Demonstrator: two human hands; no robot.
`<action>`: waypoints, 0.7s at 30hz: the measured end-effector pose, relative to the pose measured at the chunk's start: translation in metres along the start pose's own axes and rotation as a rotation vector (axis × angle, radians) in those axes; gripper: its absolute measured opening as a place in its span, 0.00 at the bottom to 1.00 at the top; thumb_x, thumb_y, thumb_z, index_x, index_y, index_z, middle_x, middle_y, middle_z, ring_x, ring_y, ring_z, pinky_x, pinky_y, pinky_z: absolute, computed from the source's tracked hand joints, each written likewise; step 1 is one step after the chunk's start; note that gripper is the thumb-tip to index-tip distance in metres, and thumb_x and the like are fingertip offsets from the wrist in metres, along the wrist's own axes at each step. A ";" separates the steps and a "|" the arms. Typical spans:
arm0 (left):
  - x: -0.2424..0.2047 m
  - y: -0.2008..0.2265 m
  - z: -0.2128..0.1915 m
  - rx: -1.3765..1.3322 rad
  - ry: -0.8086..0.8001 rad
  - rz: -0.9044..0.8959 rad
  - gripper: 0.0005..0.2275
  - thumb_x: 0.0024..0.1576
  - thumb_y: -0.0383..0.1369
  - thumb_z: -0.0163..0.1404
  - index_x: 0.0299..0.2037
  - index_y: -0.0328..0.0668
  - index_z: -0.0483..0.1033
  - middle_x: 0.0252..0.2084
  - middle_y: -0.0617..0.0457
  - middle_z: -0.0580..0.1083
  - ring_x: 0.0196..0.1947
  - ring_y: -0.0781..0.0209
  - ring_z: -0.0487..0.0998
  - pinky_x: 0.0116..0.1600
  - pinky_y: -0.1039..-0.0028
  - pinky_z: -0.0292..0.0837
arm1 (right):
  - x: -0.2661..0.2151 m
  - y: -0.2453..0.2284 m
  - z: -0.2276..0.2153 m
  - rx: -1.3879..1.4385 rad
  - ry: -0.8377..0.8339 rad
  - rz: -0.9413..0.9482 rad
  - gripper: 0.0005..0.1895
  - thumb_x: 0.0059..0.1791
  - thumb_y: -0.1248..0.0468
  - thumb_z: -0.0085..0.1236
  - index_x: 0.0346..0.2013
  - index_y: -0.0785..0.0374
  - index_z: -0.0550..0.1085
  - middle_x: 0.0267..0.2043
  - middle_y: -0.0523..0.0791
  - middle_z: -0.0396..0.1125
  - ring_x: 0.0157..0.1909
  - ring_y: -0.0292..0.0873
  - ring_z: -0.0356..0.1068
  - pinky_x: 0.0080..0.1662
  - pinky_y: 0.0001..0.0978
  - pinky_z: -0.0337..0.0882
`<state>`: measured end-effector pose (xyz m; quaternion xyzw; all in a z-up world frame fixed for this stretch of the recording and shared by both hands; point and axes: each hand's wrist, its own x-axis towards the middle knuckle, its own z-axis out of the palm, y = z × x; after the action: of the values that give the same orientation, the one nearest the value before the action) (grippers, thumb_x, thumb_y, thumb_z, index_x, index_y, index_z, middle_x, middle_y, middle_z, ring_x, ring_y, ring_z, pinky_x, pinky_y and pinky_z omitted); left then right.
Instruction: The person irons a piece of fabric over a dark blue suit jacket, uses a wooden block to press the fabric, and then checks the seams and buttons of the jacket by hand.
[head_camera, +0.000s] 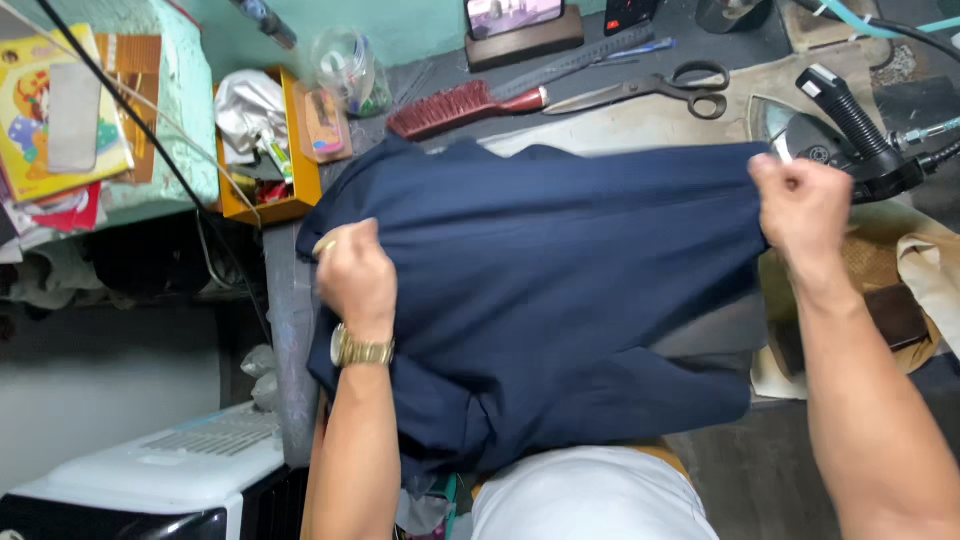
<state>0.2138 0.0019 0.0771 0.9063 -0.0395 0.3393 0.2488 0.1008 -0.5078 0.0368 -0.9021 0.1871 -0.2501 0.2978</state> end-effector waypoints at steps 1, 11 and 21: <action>-0.001 0.008 -0.002 0.021 -0.150 -0.044 0.09 0.66 0.35 0.49 0.36 0.44 0.79 0.34 0.47 0.77 0.38 0.41 0.76 0.40 0.54 0.70 | -0.002 0.015 0.009 0.035 -0.131 0.055 0.28 0.67 0.59 0.61 0.25 0.65 0.69 0.23 0.41 0.54 0.30 0.37 0.52 0.37 0.38 0.53; -0.109 0.011 -0.055 -0.122 -0.497 -0.337 0.26 0.63 0.40 0.48 0.70 0.36 0.61 0.69 0.27 0.61 0.71 0.33 0.60 0.71 0.53 0.54 | -0.048 -0.075 -0.053 0.141 -0.419 0.393 0.28 0.57 0.56 0.57 0.18 0.54 0.54 0.22 0.34 0.43 0.28 0.31 0.43 0.33 0.29 0.45; -0.080 0.013 -0.047 0.077 -0.210 -0.257 0.14 0.64 0.36 0.49 0.56 0.37 0.77 0.59 0.41 0.74 0.59 0.41 0.75 0.58 0.53 0.69 | -0.023 -0.047 -0.045 -0.037 -0.433 0.595 0.19 0.56 0.51 0.59 0.53 0.59 0.80 0.48 0.47 0.75 0.49 0.44 0.72 0.52 0.38 0.67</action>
<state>0.1215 0.0048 0.0623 0.9432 0.0640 0.2096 0.2498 0.0658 -0.4816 0.0898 -0.8454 0.3784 0.0473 0.3739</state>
